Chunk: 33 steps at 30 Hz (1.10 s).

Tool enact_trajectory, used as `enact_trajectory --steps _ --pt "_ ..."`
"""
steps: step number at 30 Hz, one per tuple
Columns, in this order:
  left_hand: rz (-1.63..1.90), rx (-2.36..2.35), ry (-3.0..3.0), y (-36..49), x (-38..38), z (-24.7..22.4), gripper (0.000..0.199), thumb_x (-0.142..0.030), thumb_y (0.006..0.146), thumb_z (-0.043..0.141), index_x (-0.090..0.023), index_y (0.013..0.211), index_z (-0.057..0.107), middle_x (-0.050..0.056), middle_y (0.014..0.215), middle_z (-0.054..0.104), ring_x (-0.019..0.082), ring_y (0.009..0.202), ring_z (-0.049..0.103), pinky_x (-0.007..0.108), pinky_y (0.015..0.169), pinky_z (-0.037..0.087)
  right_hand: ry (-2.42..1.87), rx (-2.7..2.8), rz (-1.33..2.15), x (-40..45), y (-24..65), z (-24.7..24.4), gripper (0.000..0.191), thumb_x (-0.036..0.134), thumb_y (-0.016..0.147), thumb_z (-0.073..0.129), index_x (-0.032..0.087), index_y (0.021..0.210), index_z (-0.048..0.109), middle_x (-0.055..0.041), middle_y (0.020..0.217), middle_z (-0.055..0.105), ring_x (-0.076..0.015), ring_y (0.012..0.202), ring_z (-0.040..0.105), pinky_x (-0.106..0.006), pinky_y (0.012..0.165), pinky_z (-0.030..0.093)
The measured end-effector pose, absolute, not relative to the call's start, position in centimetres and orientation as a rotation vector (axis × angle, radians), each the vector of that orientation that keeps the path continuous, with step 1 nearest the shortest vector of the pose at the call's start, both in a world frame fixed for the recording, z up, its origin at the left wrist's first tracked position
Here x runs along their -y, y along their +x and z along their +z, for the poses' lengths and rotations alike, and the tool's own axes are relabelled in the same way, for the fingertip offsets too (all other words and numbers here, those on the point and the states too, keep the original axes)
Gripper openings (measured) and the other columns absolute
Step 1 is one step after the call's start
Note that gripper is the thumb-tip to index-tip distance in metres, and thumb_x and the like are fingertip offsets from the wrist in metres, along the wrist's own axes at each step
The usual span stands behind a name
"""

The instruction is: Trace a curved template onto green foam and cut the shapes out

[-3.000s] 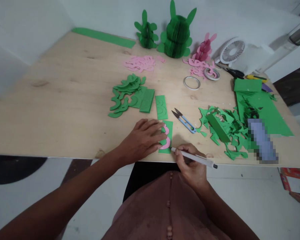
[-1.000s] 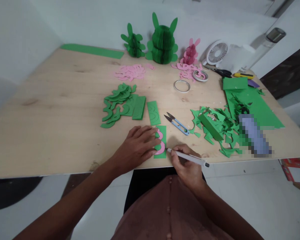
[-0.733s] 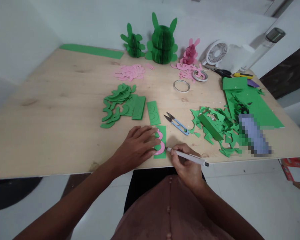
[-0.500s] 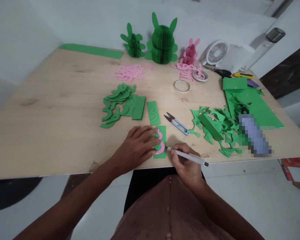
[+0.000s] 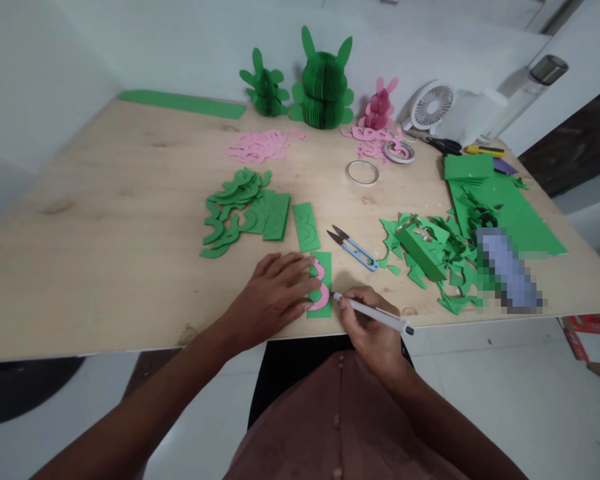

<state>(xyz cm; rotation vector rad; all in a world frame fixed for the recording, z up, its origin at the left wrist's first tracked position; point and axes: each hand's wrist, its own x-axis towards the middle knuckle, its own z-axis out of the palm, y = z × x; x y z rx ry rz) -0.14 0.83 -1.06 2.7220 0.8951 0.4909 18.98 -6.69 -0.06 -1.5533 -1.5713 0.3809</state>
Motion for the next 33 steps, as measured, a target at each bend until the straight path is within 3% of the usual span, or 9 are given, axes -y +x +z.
enact_trajectory --steps 19,26,33 --pt "0.473 -0.889 2.741 -0.1 -0.8 -1.0 0.027 -0.027 0.087 0.051 -0.027 0.111 0.061 0.008 0.134 0.053 0.028 0.128 0.039 0.048 0.103 0.028 -1.514 1.467 0.514 6.4 18.9 -0.3 0.008 0.023 0.084 0.058 0.019 0.079 0.064 -0.0021 0.073 0.067 -0.0157 0.067 0.063 -0.027 0.065 0.051" --pt "0.491 -0.901 2.715 -0.1 -0.7 -0.9 0.029 -0.027 0.087 0.050 -0.026 0.115 0.059 0.008 0.133 0.053 0.027 0.128 0.040 0.047 0.104 0.027 -1.411 1.434 0.590 7.5 19.6 0.0 0.019 0.022 0.089 0.052 0.021 0.104 0.065 -0.0063 0.095 0.071 -0.0202 0.088 0.067 -0.033 0.078 0.054" --pt "0.521 -0.924 2.632 0.0 -0.6 -0.8 0.039 -0.030 0.086 0.051 -0.019 0.123 0.048 0.011 0.133 0.053 0.024 0.129 0.038 0.045 0.107 0.024 -1.346 1.983 0.202 7.8 19.5 0.0 0.032 0.015 0.091 0.046 0.021 0.119 0.061 -0.0092 0.098 0.071 -0.0242 0.095 0.063 -0.039 0.080 0.048"
